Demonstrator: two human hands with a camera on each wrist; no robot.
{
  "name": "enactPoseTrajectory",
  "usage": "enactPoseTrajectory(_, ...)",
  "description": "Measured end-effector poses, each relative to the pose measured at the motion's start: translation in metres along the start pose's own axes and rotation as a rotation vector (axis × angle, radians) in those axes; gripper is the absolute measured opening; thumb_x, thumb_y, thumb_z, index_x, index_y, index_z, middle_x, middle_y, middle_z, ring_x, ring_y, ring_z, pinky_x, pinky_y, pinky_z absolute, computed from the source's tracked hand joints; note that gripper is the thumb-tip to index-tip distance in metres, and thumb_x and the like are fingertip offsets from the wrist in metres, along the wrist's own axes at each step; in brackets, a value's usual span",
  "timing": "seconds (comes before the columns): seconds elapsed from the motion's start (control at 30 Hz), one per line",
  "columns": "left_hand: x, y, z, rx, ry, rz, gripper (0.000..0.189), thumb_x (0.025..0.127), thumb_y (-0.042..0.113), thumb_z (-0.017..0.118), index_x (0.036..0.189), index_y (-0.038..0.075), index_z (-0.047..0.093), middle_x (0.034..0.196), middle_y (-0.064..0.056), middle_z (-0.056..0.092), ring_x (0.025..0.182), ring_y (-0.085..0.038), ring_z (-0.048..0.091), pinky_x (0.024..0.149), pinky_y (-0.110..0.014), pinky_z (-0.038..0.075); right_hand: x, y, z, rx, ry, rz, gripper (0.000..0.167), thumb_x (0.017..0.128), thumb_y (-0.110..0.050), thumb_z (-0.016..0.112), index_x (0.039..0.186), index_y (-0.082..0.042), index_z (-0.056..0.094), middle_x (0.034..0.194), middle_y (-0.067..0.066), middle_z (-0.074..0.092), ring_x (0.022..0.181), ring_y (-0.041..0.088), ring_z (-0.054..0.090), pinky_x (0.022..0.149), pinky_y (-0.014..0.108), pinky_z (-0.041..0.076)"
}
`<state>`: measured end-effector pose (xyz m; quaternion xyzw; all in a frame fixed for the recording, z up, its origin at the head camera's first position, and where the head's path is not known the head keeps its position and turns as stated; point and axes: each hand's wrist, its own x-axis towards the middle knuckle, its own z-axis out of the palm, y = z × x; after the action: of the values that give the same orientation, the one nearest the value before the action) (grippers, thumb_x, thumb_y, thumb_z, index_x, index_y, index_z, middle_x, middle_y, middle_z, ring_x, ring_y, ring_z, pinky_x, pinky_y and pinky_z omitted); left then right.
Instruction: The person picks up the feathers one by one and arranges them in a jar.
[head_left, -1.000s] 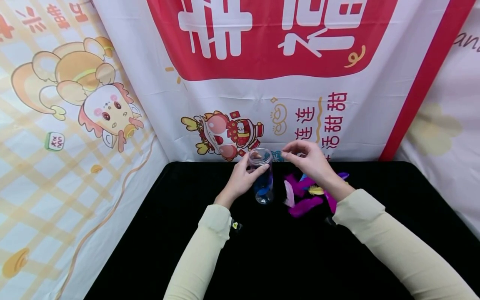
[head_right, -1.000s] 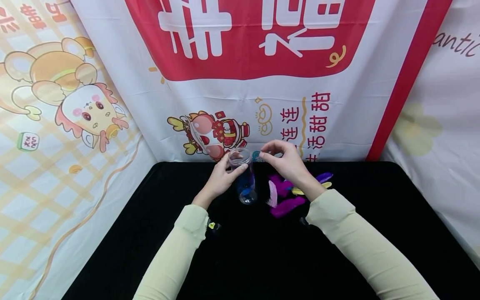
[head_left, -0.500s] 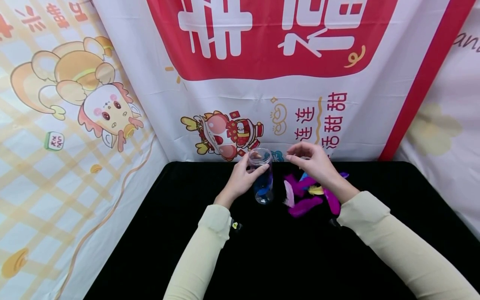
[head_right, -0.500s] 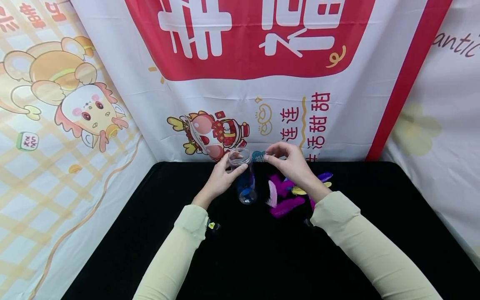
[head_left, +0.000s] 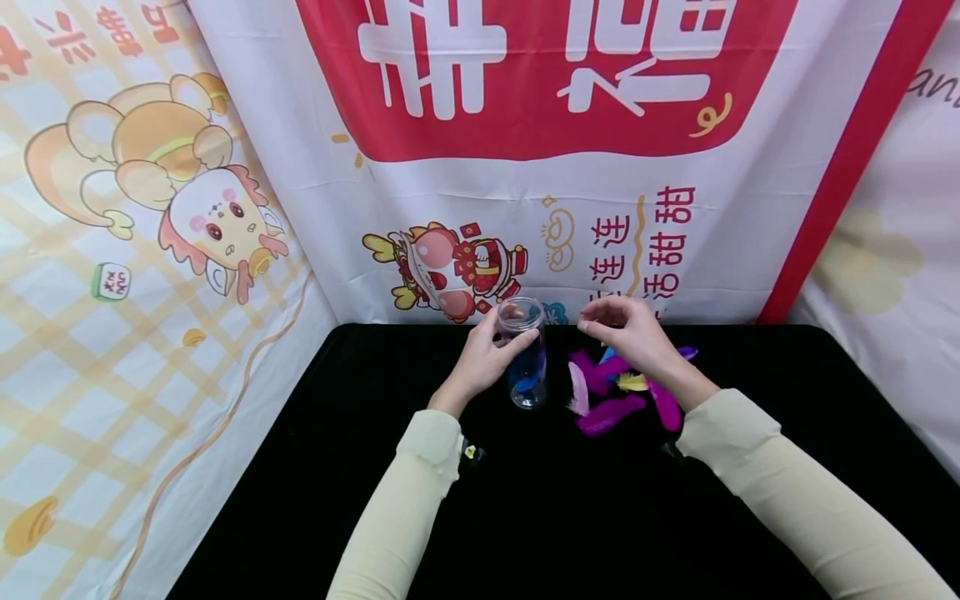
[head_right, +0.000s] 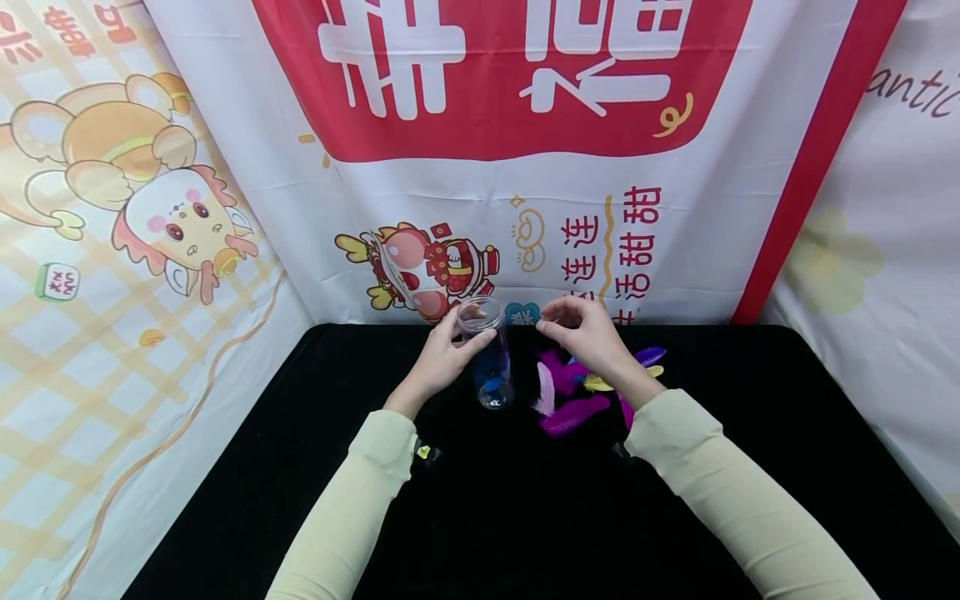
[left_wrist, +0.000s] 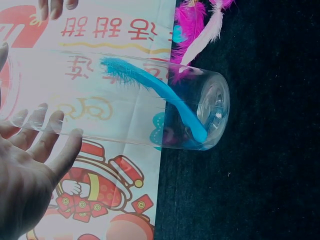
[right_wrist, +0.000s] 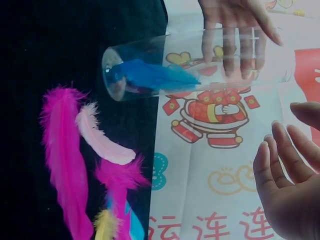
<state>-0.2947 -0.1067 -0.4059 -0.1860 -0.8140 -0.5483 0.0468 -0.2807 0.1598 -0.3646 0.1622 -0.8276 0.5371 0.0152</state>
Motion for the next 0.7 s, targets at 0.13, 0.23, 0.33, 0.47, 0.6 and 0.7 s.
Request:
enactPoseTrajectory(0.13,0.000,0.001,0.000,-0.001,-0.005,0.000,0.062,0.098,0.046,0.069,0.148,0.017,0.047,0.142,-0.011,0.058,0.130,-0.022,0.056,0.106,-0.045,0.050,-0.001,0.006,0.001,0.012,-0.025,0.037,0.033,0.098,-0.025,0.072,0.123,-0.005,0.067,0.117,0.016,0.069,0.092,0.018,0.063,0.074,0.028,0.054)
enactPoseTrajectory(0.23,0.000,0.001,0.000,0.011,-0.005,-0.004,0.063,0.098,0.047,0.068,0.148,0.017,0.046,0.143,-0.014,0.058,0.130,-0.022,0.057,0.105,-0.043,0.050,-0.001,0.012,0.003,0.005,-0.035,0.052,0.033,0.098,-0.026,0.072,0.123,-0.005,0.067,0.117,0.016,0.070,0.094,0.020,0.064,0.077,0.029,0.054)
enactPoseTrajectory(0.33,-0.001,0.002,0.000,0.019,-0.002,-0.010,0.064,0.098,0.047,0.068,0.149,0.017,0.046,0.143,-0.010,0.057,0.130,-0.021,0.056,0.105,-0.042,0.051,0.000,0.018,0.006,-0.014,-0.034,0.060,0.030,0.098,-0.024,0.073,0.120,-0.005,0.069,0.113,0.015,0.071,0.095,0.022,0.065,0.079,0.033,0.055)
enactPoseTrajectory(0.47,-0.002,0.002,0.000,0.025,0.001,-0.016,0.067,0.097,0.048,0.068,0.151,0.016,0.044,0.143,-0.004,0.057,0.131,-0.020,0.056,0.105,-0.041,0.051,0.000,0.026,0.009,-0.041,-0.039,0.071,0.026,0.098,-0.020,0.071,0.119,-0.004,0.069,0.112,0.015,0.072,0.098,0.028,0.067,0.083,0.043,0.056)
enactPoseTrajectory(0.6,-0.001,0.001,-0.001,0.019,-0.004,-0.015,0.071,0.097,0.048,0.069,0.153,0.013,0.043,0.144,-0.004,0.056,0.132,-0.021,0.055,0.105,-0.041,0.051,0.001,0.033,0.011,-0.067,-0.044,0.082,0.027,0.098,-0.020,0.071,0.119,-0.003,0.070,0.113,0.014,0.072,0.100,0.029,0.067,0.083,0.041,0.056)
enactPoseTrajectory(0.7,-0.001,0.001,-0.001,0.017,-0.004,-0.017,0.070,0.097,0.047,0.069,0.153,0.013,0.043,0.144,-0.004,0.056,0.132,-0.020,0.055,0.105,-0.040,0.051,0.001,0.037,0.013,-0.087,-0.037,0.074,0.027,0.098,-0.020,0.072,0.118,-0.002,0.070,0.112,0.014,0.073,0.099,0.027,0.068,0.080,0.034,0.056)
